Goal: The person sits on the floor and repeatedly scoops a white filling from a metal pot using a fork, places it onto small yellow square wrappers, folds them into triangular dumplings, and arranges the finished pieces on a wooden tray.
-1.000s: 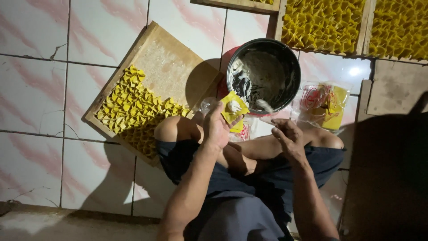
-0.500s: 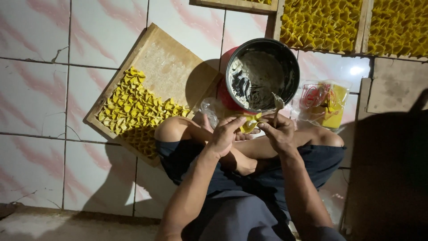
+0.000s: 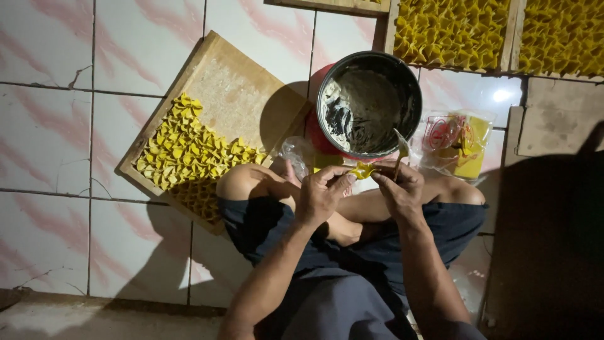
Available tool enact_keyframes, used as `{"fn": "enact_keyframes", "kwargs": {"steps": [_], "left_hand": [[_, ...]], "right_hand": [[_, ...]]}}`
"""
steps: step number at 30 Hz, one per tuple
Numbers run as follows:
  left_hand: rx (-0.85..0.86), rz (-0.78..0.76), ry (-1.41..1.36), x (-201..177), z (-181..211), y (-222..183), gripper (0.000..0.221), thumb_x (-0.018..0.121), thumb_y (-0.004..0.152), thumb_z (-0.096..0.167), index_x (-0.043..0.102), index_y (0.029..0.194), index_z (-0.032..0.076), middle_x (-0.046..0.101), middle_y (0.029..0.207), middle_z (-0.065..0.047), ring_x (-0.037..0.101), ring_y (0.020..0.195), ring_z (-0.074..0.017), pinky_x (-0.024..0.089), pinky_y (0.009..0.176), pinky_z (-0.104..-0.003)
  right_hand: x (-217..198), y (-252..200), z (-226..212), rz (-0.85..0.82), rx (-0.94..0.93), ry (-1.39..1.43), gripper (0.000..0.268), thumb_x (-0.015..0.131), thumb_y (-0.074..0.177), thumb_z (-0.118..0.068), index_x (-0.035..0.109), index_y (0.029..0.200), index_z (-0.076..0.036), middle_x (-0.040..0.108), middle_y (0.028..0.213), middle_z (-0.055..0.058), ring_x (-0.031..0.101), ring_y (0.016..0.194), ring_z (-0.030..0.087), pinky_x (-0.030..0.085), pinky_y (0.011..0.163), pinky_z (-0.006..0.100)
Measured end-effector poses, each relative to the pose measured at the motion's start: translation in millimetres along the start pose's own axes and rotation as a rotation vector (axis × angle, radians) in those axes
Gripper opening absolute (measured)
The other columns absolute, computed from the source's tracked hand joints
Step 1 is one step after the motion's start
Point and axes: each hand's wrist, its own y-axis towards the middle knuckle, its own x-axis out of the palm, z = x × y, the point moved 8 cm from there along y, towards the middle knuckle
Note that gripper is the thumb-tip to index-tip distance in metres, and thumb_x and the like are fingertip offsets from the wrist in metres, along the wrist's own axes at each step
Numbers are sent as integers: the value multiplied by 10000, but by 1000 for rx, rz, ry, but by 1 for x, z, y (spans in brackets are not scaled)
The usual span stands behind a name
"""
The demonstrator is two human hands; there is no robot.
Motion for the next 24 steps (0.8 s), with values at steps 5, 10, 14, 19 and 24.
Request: {"fn": "enact_keyframes", "kwargs": {"steps": [5,10,14,19,24], "left_hand": [[185,-5,291,3,38,-2,72,771,910,165,790,940,103,771,863,-106,760,841,-286,621,754,-360],[262,-62,329,8,20,-4,108,706,935,123,782,1011,130,747,910,-129,726,890,-345,596,826,-442],[325,-54,349,12,15,-5,77,720,947,149,782,987,129,737,902,-102,718,875,-309,586,814,-406],[272,-104,365,13,5,-5,104,707,939,172,767,1021,148,717,805,-95,699,851,-338,587,819,-423],[290,-125,328,12,-11,-8,67,752,913,186,775,976,190,706,883,-62,713,883,-274,578,822,-378]], "right_hand": [[3,-3,-16,-34,-79,-21,274,833,778,94,743,1036,110,720,849,216,675,792,209,573,724,353],[16,0,-31,-92,-144,-70,220,848,775,66,792,987,49,694,780,173,670,747,173,554,655,312],[21,1,-35,-168,-186,-39,192,846,754,76,793,936,43,702,853,213,689,797,251,561,718,362],[21,-3,-38,-69,16,-58,263,866,766,53,758,1006,63,636,707,115,592,665,121,500,602,253],[9,-10,-9,7,172,0,411,890,721,53,658,1059,80,718,805,186,707,723,165,573,655,274]]}}
